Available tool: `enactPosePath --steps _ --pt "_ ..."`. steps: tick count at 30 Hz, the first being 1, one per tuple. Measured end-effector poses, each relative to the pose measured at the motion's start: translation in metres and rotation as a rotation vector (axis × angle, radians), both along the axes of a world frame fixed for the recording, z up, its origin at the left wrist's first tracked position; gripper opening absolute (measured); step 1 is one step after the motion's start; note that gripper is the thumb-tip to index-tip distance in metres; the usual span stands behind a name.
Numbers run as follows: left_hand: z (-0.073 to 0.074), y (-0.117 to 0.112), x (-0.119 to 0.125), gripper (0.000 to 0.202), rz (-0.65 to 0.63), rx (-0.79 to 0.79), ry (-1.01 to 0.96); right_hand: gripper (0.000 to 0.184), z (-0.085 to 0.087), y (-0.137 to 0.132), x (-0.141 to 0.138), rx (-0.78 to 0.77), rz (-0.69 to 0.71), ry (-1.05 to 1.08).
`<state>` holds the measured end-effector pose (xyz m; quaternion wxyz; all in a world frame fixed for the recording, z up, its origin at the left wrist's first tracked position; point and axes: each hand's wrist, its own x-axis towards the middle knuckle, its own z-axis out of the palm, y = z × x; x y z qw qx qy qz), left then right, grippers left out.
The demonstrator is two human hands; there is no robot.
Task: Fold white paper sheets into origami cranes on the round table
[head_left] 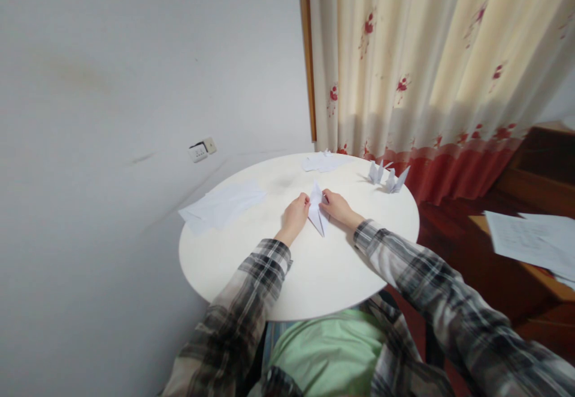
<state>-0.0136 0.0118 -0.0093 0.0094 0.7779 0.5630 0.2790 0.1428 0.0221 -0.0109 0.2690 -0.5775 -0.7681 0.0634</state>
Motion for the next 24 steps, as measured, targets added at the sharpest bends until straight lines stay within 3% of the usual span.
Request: enactPosePath --steps 13,24 --pt "0.0001 -0.0013 -0.0001 0.038 -0.004 0.020 -0.021 0.033 -0.0003 0.0001 0.0000 -0.011 0.009 0.065" --pt "-0.0051 0.0046 -0.0007 0.026 -0.046 0.075 -0.028 0.033 0.0004 -0.0014 -0.0005 -0.007 0.011 0.100"
